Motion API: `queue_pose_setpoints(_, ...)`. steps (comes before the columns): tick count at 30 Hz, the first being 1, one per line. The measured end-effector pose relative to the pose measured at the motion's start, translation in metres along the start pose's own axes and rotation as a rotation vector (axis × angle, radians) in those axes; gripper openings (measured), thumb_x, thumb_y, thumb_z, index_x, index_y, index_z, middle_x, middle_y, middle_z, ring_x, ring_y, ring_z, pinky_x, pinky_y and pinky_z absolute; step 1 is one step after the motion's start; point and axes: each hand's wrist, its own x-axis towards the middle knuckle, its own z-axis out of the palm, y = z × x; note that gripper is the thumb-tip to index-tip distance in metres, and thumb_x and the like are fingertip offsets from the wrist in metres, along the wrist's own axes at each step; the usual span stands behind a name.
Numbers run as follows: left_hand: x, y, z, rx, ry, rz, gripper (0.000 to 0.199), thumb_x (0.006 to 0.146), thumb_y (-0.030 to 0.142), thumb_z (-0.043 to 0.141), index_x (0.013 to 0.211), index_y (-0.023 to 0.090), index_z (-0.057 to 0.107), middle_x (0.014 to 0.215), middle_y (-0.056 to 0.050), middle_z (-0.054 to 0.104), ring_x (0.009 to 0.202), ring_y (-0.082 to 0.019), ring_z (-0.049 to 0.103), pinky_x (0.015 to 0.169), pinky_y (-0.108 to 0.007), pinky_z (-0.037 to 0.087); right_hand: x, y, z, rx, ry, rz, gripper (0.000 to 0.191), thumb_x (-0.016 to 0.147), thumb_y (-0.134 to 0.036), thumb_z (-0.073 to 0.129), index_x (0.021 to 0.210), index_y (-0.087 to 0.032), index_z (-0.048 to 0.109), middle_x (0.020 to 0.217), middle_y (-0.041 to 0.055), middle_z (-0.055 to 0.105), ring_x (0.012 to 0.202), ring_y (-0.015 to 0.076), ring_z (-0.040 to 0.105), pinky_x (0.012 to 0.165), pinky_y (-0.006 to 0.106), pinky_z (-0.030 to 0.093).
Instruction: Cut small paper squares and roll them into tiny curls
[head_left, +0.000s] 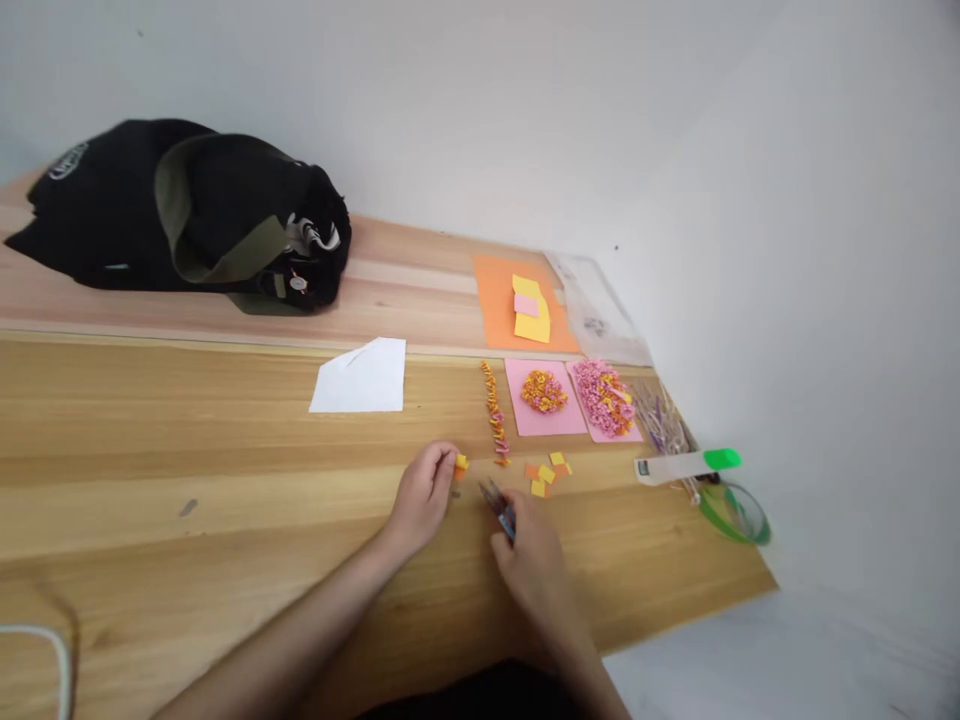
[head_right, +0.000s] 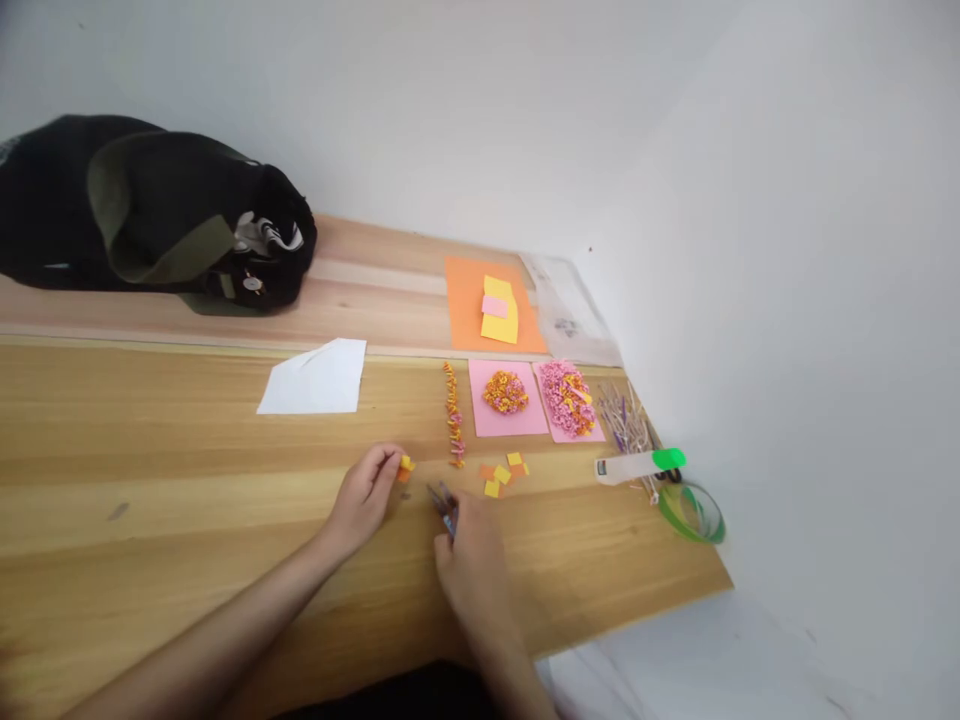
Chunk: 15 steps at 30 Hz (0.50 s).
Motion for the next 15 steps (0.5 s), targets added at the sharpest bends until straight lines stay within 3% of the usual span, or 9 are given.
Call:
queue_pose_setpoints(2,0.000,-0.001,0.000,-0.019,0.010,-0.001,0.026,0.091,0.037,0.039,0.079,0.020,0.055,0.071,-0.003,0.061,0.068,-0.018,0.058,0.065,-0.029,0.045,-0.003,0.005,0.001,0.215,0.021,0.039,0.039,0.072,-0.010,0.049,0.108,-0.017,0.061,0.099,0.0087,0.066,0.092,0.0226,0.061,0.088,0.039,0.046)
queue_pose_setpoints(4,0.000,-0.002,0.000,-0.042,0.023,0.003,0.025,0.091,0.036,0.039,0.082,0.020,0.056,0.076,-0.004,0.064,0.073,-0.019,0.060,0.069,-0.030,0.047,-0.004,0.006,0.004,0.472,-0.012,0.109,0.029,0.077,-0.020,0.052,0.105,-0.018,0.061,0.086,0.0045,0.064,0.073,0.0171,0.059,0.070,0.033,0.049)
queue_pose_setpoints(7,0.001,-0.003,-0.001,-0.075,0.034,0.020,0.026,0.093,0.036,0.039,0.086,0.020,0.058,0.084,-0.005,0.067,0.082,-0.019,0.063,0.077,-0.031,0.048,-0.003,-0.003,0.010,0.839,-0.140,0.202,0.033,0.076,-0.038,0.063,0.104,-0.019,0.060,0.072,-0.0010,0.056,0.048,0.0088,0.043,0.045,0.023,0.033)
queue_pose_setpoints(12,0.001,-0.004,-0.002,-0.086,0.077,0.034,0.027,0.094,0.040,0.040,0.086,0.020,0.057,0.082,-0.004,0.066,0.081,-0.019,0.063,0.077,-0.031,0.049,0.010,-0.024,0.022,1.375,-0.224,0.189,0.051,0.070,-0.058,0.070,0.100,-0.017,0.063,0.069,-0.0009,0.055,0.047,0.0058,0.038,0.043,0.020,0.026)
queue_pose_setpoints(15,0.001,-0.006,-0.002,-0.092,0.128,0.027,0.029,0.093,0.044,0.043,0.085,0.020,0.057,0.079,-0.004,0.064,0.078,-0.018,0.062,0.075,-0.031,0.049,0.017,-0.029,0.029,1.560,-0.310,0.193,0.051,0.067,-0.061,0.073,0.090,-0.016,0.064,0.065,-0.0019,0.054,0.045,0.0041,0.036,0.041,0.018,0.024)
